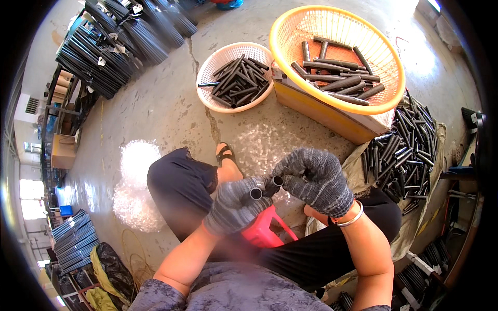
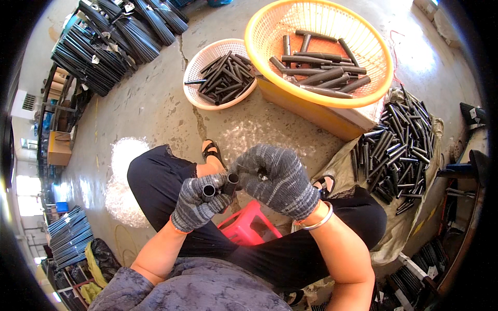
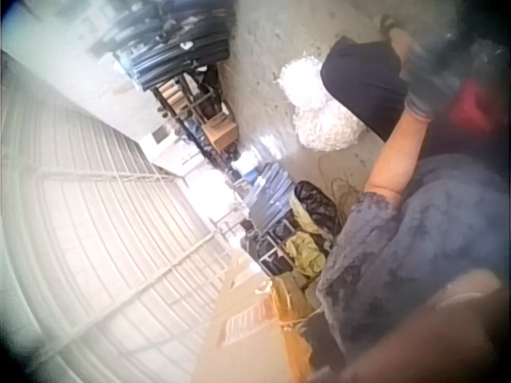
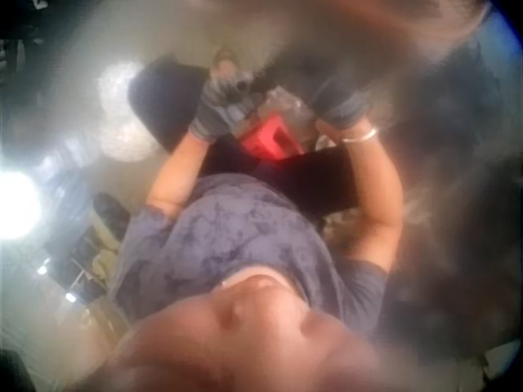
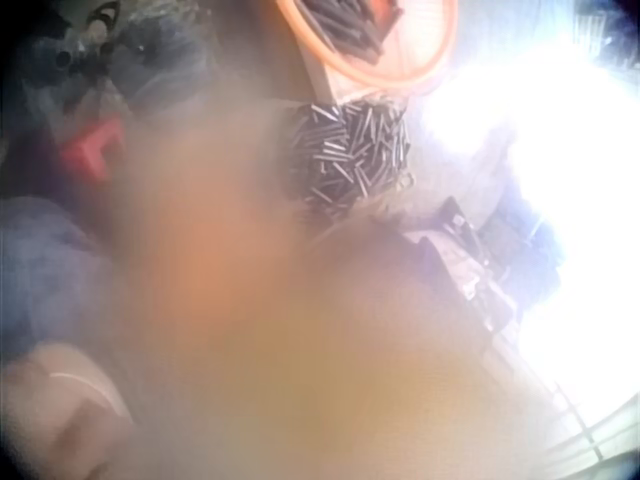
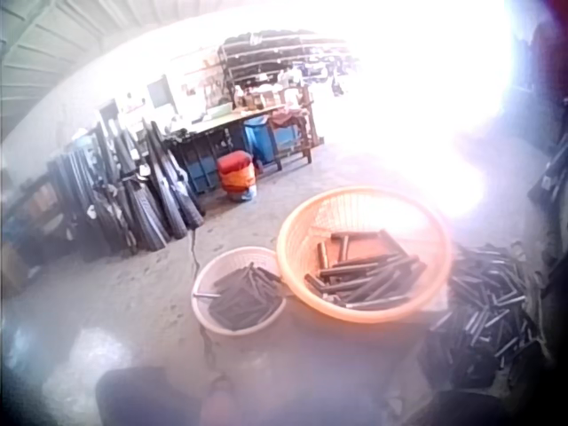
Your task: The person picks up several metal pipes and wraps them in bubble wrap by hand.
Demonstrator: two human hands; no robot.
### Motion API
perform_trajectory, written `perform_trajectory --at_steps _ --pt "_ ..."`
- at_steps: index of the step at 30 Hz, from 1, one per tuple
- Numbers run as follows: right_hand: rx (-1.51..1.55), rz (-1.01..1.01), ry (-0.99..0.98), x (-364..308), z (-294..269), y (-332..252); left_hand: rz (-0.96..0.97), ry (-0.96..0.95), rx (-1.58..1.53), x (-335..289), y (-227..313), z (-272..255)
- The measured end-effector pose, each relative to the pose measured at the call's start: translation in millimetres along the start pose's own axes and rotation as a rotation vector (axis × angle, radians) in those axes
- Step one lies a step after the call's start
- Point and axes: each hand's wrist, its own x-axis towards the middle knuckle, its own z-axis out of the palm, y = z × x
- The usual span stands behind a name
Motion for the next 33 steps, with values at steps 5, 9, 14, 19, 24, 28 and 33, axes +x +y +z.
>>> perform_trajectory --at_steps 5,9,14,19,24,28,33 --pt "-0.02 -0.002 -0.024 3.2 0.1 0.4 -0.002 -0.039 -0.043 4.9 4.3 0.6" --pt "-0.021 -0.032 -0.032 3.7 2.6 3.1 -0.177 -0.136 -0.316 2.1 -0.1 -4.9" --pt "0.013 -0.027 0.028 3.9 3.4 11.5 -0.209 -0.285 -0.422 4.4 1.7 -9.6" --pt "0.026 -0.032 0.059 4.9 3.3 13.0 -0.25 -0.401 -0.577 5.3 -3.5 -10.8" --pt "-0.012 -0.032 0.087 5.1 2.9 14.7 -0.238 -0.485 -0.526 7.9 -6.4 -12.4" --pt "0.002 -0.055 0.128 6.1 0.8 17.0 -0.425 -0.538 -0.389 8.3 -6.4 -15.6" --pt "0.166 -0.022 0.26 9.8 -6.8 11.7 -0.438 -0.494 -0.29 5.7 -16.2 -14.8"
